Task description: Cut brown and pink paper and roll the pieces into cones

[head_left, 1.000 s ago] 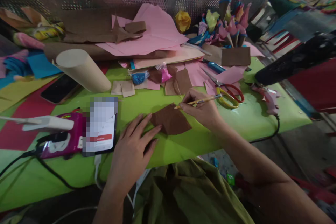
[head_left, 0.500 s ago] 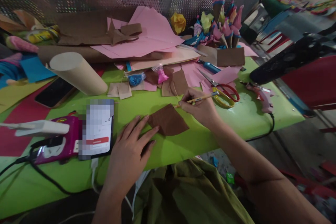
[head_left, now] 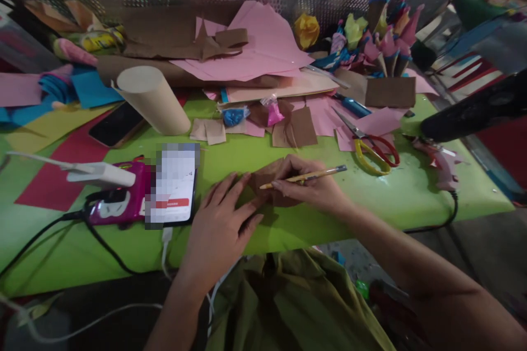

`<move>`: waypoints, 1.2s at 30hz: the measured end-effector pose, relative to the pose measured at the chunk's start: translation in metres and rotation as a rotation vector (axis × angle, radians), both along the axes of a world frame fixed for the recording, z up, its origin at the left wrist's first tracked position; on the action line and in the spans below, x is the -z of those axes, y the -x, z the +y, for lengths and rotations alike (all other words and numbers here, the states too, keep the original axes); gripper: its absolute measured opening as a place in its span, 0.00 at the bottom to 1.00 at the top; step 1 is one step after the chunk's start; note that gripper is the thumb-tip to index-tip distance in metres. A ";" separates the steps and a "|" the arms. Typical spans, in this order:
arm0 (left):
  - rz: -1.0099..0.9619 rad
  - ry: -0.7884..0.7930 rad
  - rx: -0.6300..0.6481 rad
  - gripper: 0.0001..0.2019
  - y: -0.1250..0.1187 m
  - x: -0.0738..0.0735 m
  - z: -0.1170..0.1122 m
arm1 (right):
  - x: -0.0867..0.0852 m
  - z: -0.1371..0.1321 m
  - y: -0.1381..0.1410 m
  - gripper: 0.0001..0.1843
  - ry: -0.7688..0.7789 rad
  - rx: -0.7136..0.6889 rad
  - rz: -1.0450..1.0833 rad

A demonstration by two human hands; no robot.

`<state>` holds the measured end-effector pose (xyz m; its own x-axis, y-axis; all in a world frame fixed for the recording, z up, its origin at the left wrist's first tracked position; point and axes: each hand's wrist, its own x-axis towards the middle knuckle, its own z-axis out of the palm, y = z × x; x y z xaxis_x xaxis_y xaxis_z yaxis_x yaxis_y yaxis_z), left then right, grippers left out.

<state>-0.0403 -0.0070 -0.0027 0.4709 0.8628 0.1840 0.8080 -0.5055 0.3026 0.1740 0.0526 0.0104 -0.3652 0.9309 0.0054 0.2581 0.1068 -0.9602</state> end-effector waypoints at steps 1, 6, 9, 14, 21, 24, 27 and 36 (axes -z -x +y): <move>-0.003 -0.003 0.000 0.17 0.000 0.000 0.000 | 0.002 -0.001 0.001 0.10 0.033 -0.022 0.018; -0.017 -0.015 0.003 0.16 0.000 0.000 0.000 | 0.005 -0.002 0.005 0.11 0.071 -0.071 0.025; -0.017 -0.013 0.011 0.16 0.000 0.000 0.000 | 0.004 -0.002 0.006 0.09 0.025 -0.058 -0.027; -0.023 -0.018 0.007 0.17 0.000 0.001 0.001 | 0.002 0.000 0.002 0.07 -0.064 -0.004 -0.119; -0.023 0.012 0.002 0.17 0.001 -0.001 0.001 | -0.005 0.009 -0.013 0.08 -0.181 0.161 -0.203; -0.030 0.008 0.003 0.18 0.002 0.000 0.002 | -0.006 0.013 -0.022 0.07 -0.194 0.221 -0.210; -0.015 0.001 0.007 0.19 0.003 0.001 0.002 | -0.006 0.015 -0.028 0.07 -0.196 0.257 -0.208; 0.015 -0.024 0.026 0.20 0.004 0.002 0.003 | -0.008 0.018 -0.033 0.07 -0.212 0.320 -0.192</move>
<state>-0.0445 -0.0037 -0.0052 0.4958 0.8456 0.1977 0.7989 -0.5334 0.2780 0.2070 0.0703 0.0183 -0.0713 0.9830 0.1691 0.4818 0.1824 -0.8571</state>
